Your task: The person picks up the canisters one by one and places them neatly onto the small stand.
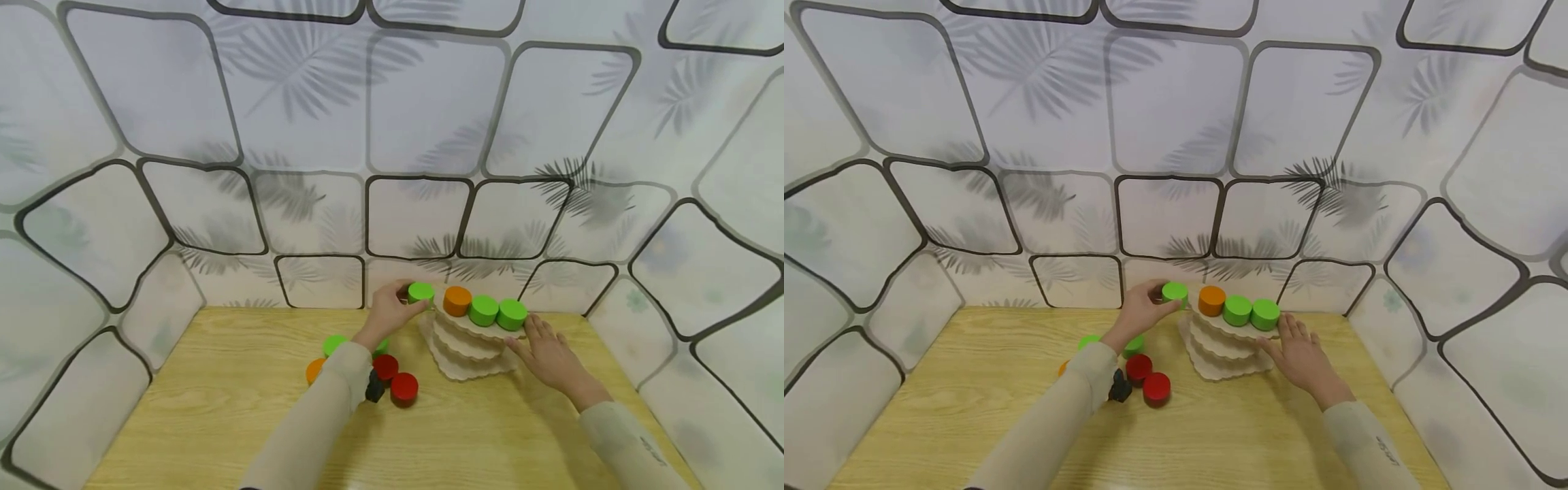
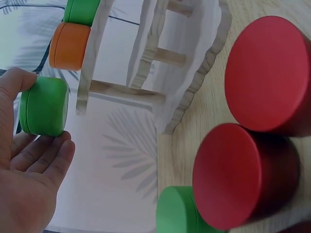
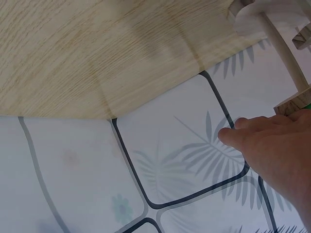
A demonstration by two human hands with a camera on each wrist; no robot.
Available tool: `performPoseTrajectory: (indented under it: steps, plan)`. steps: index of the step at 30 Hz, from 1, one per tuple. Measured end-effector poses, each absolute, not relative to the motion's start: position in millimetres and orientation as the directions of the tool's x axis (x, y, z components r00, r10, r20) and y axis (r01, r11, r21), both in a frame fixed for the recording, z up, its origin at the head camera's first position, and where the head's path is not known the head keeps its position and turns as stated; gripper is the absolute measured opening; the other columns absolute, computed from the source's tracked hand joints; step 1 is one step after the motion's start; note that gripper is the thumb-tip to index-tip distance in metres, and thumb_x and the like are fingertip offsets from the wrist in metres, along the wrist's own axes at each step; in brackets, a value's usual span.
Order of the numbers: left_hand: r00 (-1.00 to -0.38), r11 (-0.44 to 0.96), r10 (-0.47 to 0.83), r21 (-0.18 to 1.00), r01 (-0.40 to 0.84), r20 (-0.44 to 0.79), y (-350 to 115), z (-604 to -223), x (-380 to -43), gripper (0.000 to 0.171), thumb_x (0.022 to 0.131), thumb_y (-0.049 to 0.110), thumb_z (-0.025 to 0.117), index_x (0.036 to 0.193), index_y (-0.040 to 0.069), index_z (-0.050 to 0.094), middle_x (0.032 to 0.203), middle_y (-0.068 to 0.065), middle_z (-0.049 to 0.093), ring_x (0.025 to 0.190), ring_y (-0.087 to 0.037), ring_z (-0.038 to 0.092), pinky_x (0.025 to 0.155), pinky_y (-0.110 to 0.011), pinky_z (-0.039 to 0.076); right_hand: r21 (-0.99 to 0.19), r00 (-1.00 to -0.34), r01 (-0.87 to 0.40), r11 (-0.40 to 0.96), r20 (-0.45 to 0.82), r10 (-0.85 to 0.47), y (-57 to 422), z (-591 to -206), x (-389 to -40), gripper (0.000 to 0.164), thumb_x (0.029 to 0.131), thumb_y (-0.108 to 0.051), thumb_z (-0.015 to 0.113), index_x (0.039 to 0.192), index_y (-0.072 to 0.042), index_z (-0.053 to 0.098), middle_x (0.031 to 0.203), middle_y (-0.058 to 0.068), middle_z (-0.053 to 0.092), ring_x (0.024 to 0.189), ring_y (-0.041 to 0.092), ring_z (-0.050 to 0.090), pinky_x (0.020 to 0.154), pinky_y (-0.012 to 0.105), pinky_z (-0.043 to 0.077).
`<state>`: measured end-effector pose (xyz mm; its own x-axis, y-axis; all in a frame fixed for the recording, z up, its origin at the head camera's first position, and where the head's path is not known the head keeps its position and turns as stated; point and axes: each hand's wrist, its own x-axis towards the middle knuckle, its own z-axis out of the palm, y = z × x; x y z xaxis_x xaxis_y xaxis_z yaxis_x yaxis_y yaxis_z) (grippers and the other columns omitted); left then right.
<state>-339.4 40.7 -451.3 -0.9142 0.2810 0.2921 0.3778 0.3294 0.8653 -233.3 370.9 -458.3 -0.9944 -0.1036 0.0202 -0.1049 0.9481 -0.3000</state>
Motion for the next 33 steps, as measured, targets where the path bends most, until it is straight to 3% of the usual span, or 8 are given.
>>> performPoseTrajectory:
  steps: [22,29,33]
  plan:
    - [-0.912,0.403,0.304,0.830,0.385,0.275,66,-442,-355,0.051,0.093,0.028,0.081,0.138,0.006,0.067,0.125,-0.014,0.074,0.111,-0.029,0.067,0.090,-0.039,0.059,-0.272,-0.992,-0.126,0.954,0.051,-0.116,371,-454,-236,0.091,0.111,-0.056,0.040,0.157,0.021,0.021,0.166,0.042,0.017,0.152,0.063,0.019,0.120,0.079,0.016]
    - [-0.920,0.407,0.293,0.837,0.365,0.259,73,-439,-359,0.065,0.094,0.026,0.081,0.150,0.002,0.057,0.127,-0.021,0.072,0.114,-0.033,0.068,0.095,-0.044,0.060,-0.282,-0.993,-0.120,0.952,0.036,-0.115,371,-452,-237,0.091,0.112,-0.056,0.039,0.157,0.020,0.020,0.167,0.040,0.014,0.153,0.062,0.016,0.121,0.079,0.014]
    - [-0.924,0.397,0.283,0.845,0.359,0.259,76,-441,-359,0.064,0.094,0.023,0.081,0.149,0.000,0.057,0.128,-0.022,0.071,0.113,-0.034,0.069,0.097,-0.045,0.059,-0.281,-0.993,-0.117,0.953,0.027,-0.114,370,-452,-235,0.091,0.111,-0.056,0.040,0.157,0.021,0.022,0.167,0.041,0.015,0.153,0.062,0.016,0.121,0.079,0.015]
